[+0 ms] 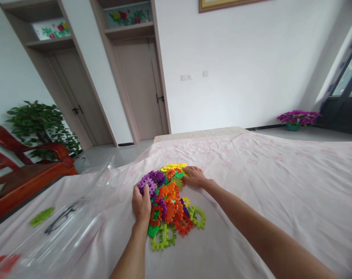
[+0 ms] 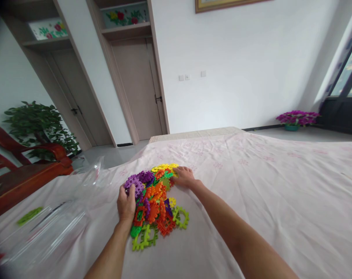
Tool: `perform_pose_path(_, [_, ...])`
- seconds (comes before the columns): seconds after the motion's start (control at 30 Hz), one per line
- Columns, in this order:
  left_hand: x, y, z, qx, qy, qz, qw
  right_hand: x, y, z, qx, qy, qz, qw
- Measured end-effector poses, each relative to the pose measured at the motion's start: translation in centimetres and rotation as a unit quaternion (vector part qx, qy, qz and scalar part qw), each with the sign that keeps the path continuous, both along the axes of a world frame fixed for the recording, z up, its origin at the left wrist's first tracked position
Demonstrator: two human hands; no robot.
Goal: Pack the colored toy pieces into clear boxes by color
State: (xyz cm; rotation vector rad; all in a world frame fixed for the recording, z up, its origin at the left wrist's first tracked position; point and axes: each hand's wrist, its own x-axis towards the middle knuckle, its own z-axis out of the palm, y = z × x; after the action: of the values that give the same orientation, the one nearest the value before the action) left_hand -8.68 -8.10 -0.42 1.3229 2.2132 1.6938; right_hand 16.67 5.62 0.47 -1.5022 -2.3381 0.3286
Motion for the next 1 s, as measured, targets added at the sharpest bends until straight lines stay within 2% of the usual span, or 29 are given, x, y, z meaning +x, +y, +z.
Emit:
perform_pose_path(0.17, [0.3,0.0,0.5,-0.016,-0.014,0.015,1.000,-1.4,-3.2,0.3,0.062,0.008,-0.013,0.998])
perform_pose_path(0.3, [0.2,0.0,0.6,-0.006,-0.023,0.027,0.999,-1.0,-4.8,0.6,0.053,-0.011,0.002,0.999])
perform_pose_path(0.43, [0.0,0.2,0.6,0.018,-0.048,0.049,0.997,-0.1,-6.4,0.6,0.043,-0.024,0.068,0.996])
perform_pose_path(0.5, [-0.1,0.2,0.7,0.033,-0.058,0.055,0.996,0.3,-7.2,0.4,0.057,-0.023,0.074,0.995])
perform_pose_path(0.7, [-0.1,0.3,0.5,0.055,-0.057,0.060,0.995,0.6,-7.8,0.4,0.100,-0.029,-0.004,0.995])
perform_pose_path(0.87, [-0.1,0.4,0.0,0.077,-0.052,0.046,0.995,1.0,-7.1,0.2,0.100,-0.042,-0.074,0.991])
perform_pose_path(1.0, [0.1,0.4,-0.1,0.122,-0.025,0.005,0.992,1.5,-6.4,0.3,0.086,0.021,-0.087,0.992])
